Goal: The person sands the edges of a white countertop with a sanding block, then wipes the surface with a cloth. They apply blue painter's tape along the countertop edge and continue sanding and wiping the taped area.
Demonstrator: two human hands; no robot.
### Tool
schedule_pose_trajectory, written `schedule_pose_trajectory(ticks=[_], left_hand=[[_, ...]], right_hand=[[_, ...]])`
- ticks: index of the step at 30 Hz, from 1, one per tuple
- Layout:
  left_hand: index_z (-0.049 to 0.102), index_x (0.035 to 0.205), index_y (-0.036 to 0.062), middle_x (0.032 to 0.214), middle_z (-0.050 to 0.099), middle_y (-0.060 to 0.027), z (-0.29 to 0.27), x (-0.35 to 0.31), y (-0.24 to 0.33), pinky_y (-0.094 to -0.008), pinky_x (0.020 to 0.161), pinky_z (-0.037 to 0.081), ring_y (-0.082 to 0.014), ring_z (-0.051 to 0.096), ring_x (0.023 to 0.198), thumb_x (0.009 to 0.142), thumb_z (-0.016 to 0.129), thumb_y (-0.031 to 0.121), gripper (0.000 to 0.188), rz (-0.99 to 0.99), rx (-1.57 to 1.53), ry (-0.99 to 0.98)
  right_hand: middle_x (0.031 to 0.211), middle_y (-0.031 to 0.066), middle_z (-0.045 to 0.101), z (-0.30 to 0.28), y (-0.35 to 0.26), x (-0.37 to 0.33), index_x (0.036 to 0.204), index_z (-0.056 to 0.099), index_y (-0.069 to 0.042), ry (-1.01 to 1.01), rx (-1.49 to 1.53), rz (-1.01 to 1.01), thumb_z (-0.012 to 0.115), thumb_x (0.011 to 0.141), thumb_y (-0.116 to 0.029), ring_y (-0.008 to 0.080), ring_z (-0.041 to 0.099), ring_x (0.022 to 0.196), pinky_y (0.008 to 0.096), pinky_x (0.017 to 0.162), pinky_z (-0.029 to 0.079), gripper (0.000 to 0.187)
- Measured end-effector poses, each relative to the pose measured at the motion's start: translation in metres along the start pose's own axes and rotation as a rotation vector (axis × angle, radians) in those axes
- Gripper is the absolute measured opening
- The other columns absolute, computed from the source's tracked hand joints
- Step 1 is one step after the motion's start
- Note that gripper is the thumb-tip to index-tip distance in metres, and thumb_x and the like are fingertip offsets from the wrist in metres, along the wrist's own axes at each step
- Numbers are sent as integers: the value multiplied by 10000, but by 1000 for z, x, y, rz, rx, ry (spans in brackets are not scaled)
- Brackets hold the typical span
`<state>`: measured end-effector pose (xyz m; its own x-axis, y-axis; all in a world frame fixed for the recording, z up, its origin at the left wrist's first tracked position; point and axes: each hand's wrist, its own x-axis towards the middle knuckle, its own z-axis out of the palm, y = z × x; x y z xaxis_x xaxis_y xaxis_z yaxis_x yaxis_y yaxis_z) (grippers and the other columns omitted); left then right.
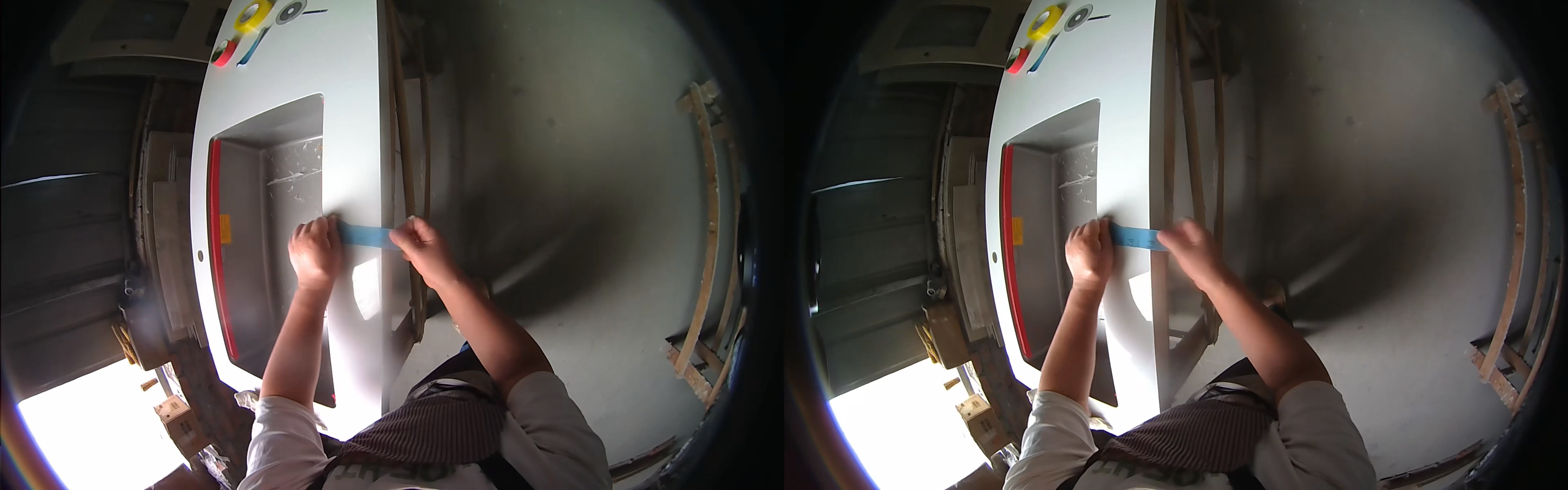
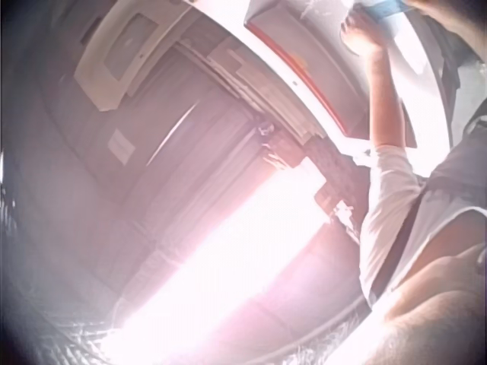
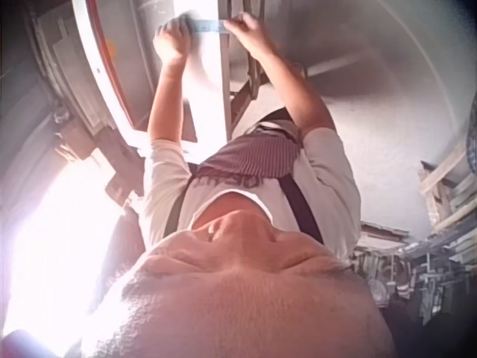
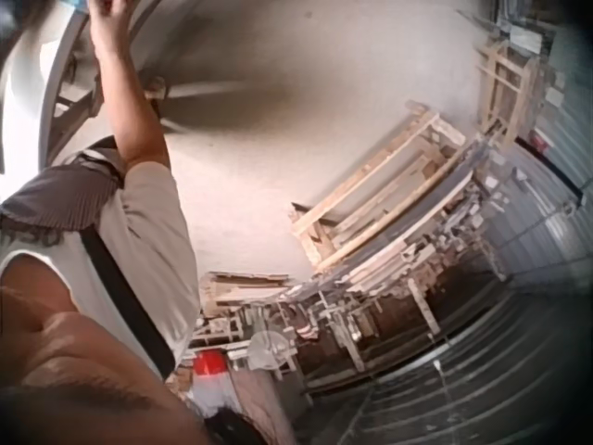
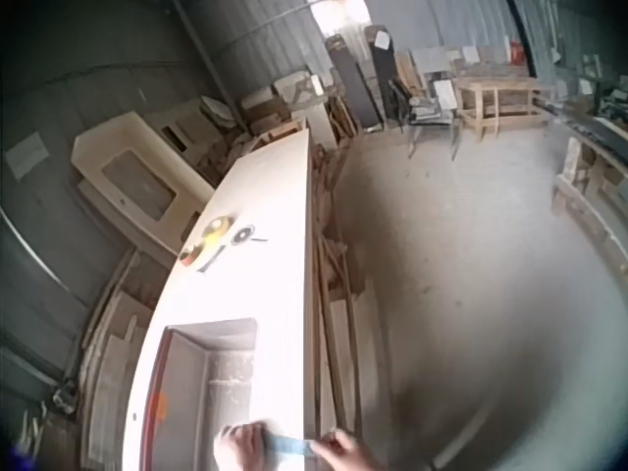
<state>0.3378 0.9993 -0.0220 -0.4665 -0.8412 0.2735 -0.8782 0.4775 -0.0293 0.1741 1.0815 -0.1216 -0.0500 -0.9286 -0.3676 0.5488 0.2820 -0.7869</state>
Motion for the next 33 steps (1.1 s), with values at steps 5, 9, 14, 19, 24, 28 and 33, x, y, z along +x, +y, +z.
schedule_pose_trajectory(ticks=[5, 9, 14, 19, 24, 28, 33], left_hand=[[554, 735, 164, 667, 559, -32, 1, -3, 51, -402, 562, 452, -258, 568, 623, 716, 620, 154, 70, 163, -113, -32], [596, 731, 103, 675, 599, -100, 2, 9, -4, -420, 611, 475, -302, 596, 650, 870, 560, 128, 146, -41, 16, -77], [552, 707, 145, 696, 601, -45, 9, -7, 45, -398, 594, 479, -259, 595, 647, 766, 585, 107, 77, 179, -109, -69], [547, 698, 143, 666, 583, -59, 2, 3, 6, -407, 583, 470, -261, 595, 645, 777, 598, 84, 111, 19, 58, -54], [527, 675, 98, 641, 572, -105, -10, -10, 30, -435, 578, 458, -309, 571, 627, 856, 585, 80, 191, 133, -81, -104], [513, 660, 83, 643, 571, -110, -9, -6, 11, -438, 561, 454, -318, 563, 597, 859, 603, 69, 219, 103, -41, -54], [525, 679, 92, 658, 577, -116, -3, -18, 18, -439, 629, 484, -320, 588, 660, 855, 588, 64, 189, 181, -175, -3]], right_hand=[[761, -39, 558, -18, 54, 14, 900, 632, -84, 123, -115, 15, 646, 910, -148, 68, 481, 683, 259, 590, 406, 66], [777, 48, 629, 5, -4, 8, 843, 609, -33, 36, -91, -78, 675, 889, -212, 134, 567, 739, 308, 674, 462, 197], [798, 78, 654, -18, 37, 10, 819, 627, -24, 129, -270, -22, 652, 879, -119, 139, 598, 752, 314, 701, 483, 116], [786, 78, 643, -5, 3, 2, 832, 623, -29, 47, -181, -76, 660, 883, -128, 149, 597, 764, 325, 680, 478, 117], [756, 59, 619, -14, 43, 3, 845, 591, -41, 13, -218, -24, 676, 897, -202, 128, 571, 724, 311, 649, 465, 190], [738, 66, 620, 0, 5, -2, 827, 580, -34, -2, -231, -120, 683, 879, -163, 136, 577, 712, 310, 650, 471, 174], [736, 78, 619, -8, 28, -1, 829, 582, -31, 38, -262, -61, 678, 868, -130, 158, 588, 713, 319, 652, 473, 143]])
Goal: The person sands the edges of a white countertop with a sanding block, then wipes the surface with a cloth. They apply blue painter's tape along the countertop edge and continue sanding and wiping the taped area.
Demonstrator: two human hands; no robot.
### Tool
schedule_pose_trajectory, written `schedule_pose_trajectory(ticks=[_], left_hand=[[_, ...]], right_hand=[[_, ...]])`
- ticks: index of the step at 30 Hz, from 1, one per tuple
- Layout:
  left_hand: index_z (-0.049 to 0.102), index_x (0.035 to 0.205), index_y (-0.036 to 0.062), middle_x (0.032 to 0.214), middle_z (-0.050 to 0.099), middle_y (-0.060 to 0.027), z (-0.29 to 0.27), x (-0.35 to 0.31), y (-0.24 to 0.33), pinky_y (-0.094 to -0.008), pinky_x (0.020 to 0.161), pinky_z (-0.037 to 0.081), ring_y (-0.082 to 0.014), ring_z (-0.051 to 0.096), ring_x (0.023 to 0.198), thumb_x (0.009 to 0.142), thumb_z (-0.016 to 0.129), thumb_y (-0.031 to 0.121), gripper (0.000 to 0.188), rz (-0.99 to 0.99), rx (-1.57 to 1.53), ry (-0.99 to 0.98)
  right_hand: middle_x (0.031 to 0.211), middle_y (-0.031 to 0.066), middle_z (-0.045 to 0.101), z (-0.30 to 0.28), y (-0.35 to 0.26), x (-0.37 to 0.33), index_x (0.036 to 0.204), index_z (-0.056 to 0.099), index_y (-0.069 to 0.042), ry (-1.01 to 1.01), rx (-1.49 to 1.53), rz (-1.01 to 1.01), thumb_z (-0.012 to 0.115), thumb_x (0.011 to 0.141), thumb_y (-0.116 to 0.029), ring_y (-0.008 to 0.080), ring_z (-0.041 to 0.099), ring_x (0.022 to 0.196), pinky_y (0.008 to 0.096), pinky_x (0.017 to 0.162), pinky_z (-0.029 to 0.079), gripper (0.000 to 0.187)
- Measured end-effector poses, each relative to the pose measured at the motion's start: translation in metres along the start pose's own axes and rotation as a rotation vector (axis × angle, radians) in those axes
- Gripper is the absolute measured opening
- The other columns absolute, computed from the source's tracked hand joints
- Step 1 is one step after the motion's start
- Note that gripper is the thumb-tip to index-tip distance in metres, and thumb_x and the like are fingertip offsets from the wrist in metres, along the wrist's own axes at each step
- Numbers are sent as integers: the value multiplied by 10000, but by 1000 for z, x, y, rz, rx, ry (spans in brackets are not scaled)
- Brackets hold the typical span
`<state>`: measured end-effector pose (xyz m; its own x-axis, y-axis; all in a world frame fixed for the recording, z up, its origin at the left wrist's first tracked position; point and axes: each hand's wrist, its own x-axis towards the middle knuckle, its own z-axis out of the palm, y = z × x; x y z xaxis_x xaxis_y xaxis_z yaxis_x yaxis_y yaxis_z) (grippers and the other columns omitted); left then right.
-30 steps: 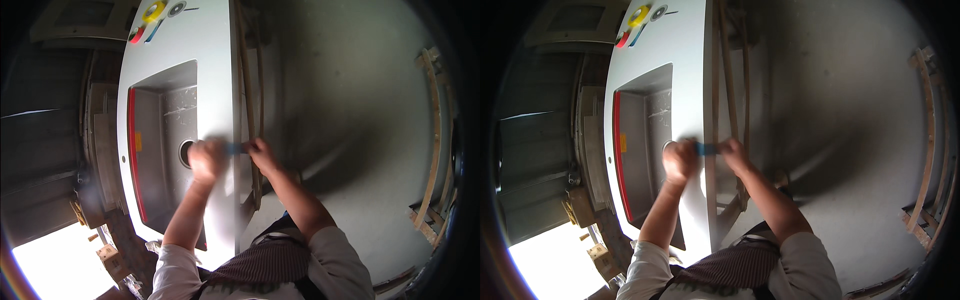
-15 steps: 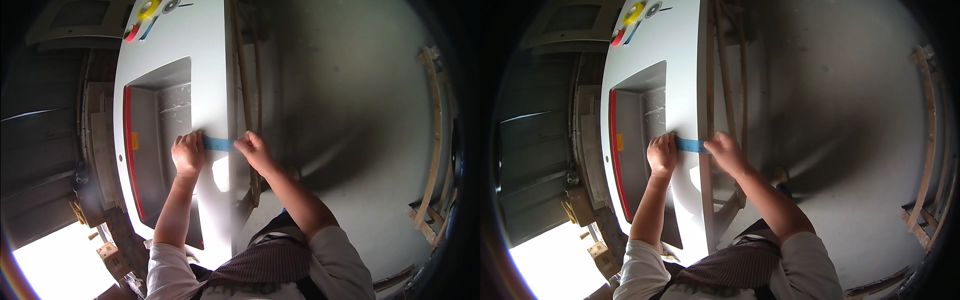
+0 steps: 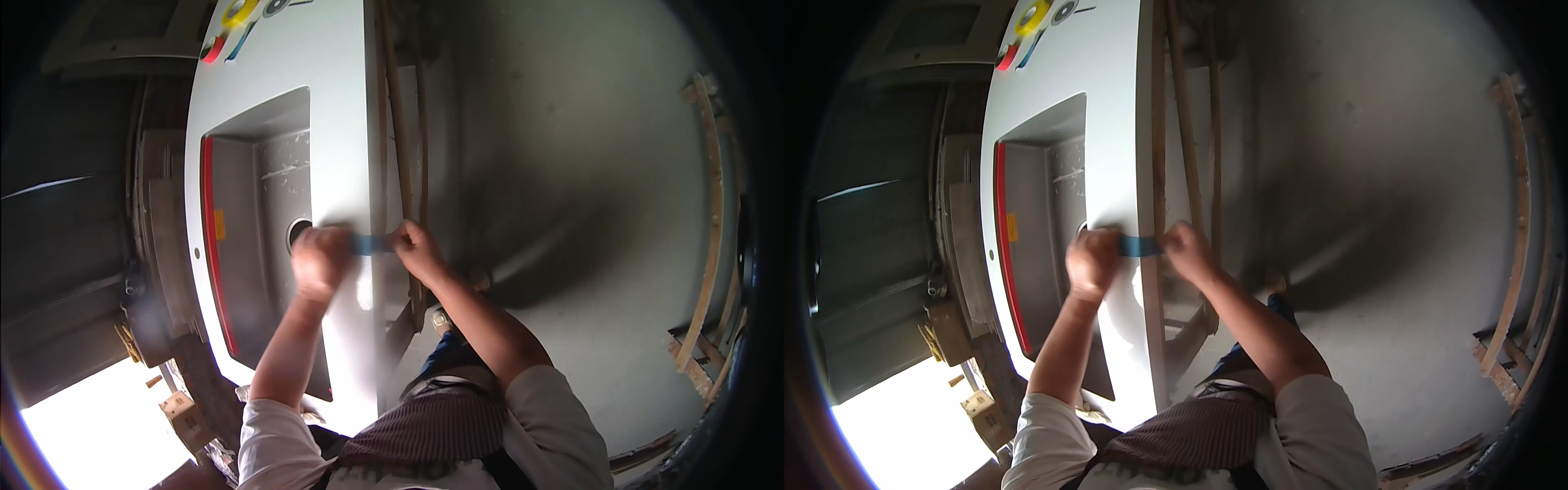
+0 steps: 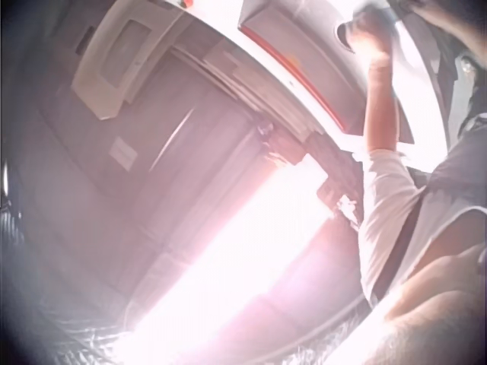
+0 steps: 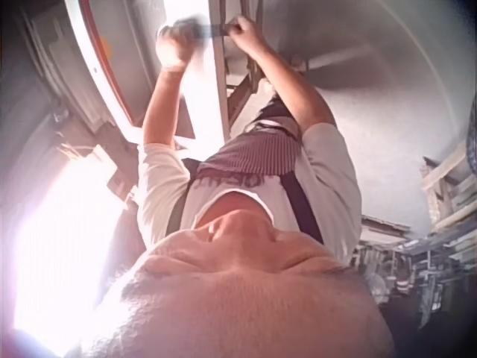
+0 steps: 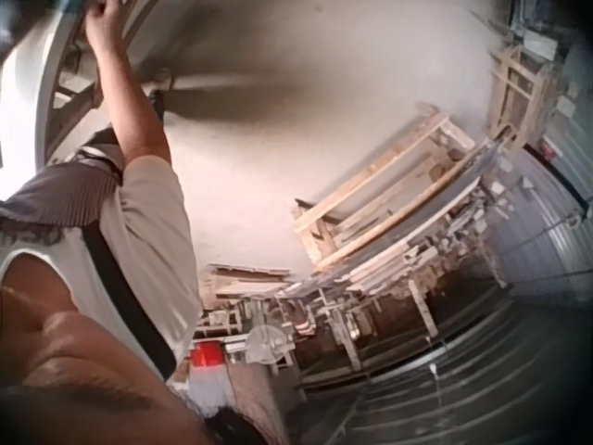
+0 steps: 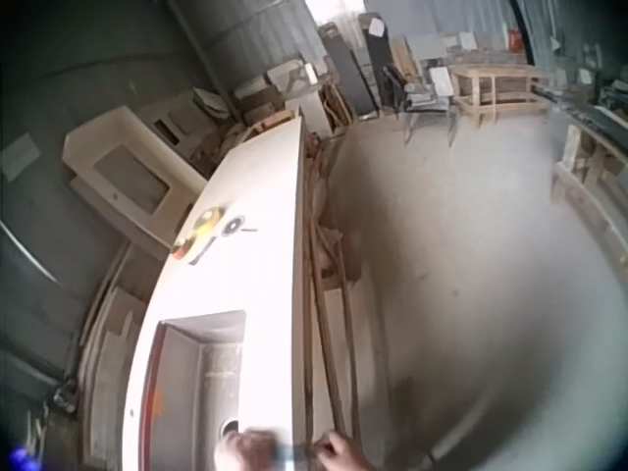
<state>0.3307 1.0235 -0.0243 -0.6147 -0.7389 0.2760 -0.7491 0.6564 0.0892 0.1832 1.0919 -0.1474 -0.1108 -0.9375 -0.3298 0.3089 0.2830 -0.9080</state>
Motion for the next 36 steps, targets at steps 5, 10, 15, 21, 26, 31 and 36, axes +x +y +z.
schedule_pose_trajectory(ticks=[5, 10, 15, 21, 26, 31, 36], left_hand=[[531, 707, 120, 691, 577, -67, 2, -10, 19, -412, 600, 470, -285, 582, 655, 845, 594, 72, 159, 30, 56, -95], [520, 696, 104, 671, 556, -66, -14, -11, -31, -430, 578, 453, -293, 546, 593, 826, 582, 27, 164, -94, 119, -67], [557, 765, 124, 667, 552, -56, -9, -13, 27, -421, 588, 459, -276, 555, 606, 757, 620, 41, 106, 95, -92, -59], [535, 727, 114, 670, 565, -66, -16, -25, 5, -417, 577, 457, -286, 565, 611, 780, 623, 67, 113, 20, 48, -110], [521, 750, 80, 695, 589, -93, -22, -28, -16, -435, 582, 459, -304, 573, 627, 830, 630, 71, 136, 110, 30, -37], [537, 725, 133, 695, 571, -56, -19, -37, 36, -404, 569, 442, -244, 557, 608, 731, 634, 84, 108, 144, -82, -85], [521, 698, 139, 630, 517, -62, -26, -33, -31, -405, 487, 407, -265, 511, 543, 741, 639, 63, 147, 24, 155, -48]], right_hand=[[739, 93, 619, 3, 10, 2, 808, 570, -31, 29, -35, -92, 683, 865, -132, 174, 596, 706, 325, 645, 472, 162], [737, 92, 624, 3, -34, -15, 807, 572, -35, -83, 69, -74, 691, 872, -193, 177, 602, 707, 327, 631, 472, 208], [757, 77, 621, 2, 46, -19, 821, 566, -32, 63, -42, -47, 686, 868, -178, 168, 593, 717, 322, 650, 475, 194], [743, 62, 605, 6, 14, -31, 806, 558, -44, -4, -49, -44, 710, 842, -123, 149, 579, 720, 321, 644, 469, 176], [727, 56, 595, 6, -17, -36, 799, 560, -47, -44, 10, 5, 711, 858, -183, 137, 566, 685, 313, 626, 465, 212], [720, 84, 605, 4, 31, -42, 795, 578, -39, 34, -170, -61, 684, 857, -144, 160, 581, 685, 318, 626, 463, 162], [735, 83, 603, 11, -46, -52, 819, 558, -43, -107, 33, -117, 682, 868, -151, 159, 576, 690, 315, 623, 461, 172]])
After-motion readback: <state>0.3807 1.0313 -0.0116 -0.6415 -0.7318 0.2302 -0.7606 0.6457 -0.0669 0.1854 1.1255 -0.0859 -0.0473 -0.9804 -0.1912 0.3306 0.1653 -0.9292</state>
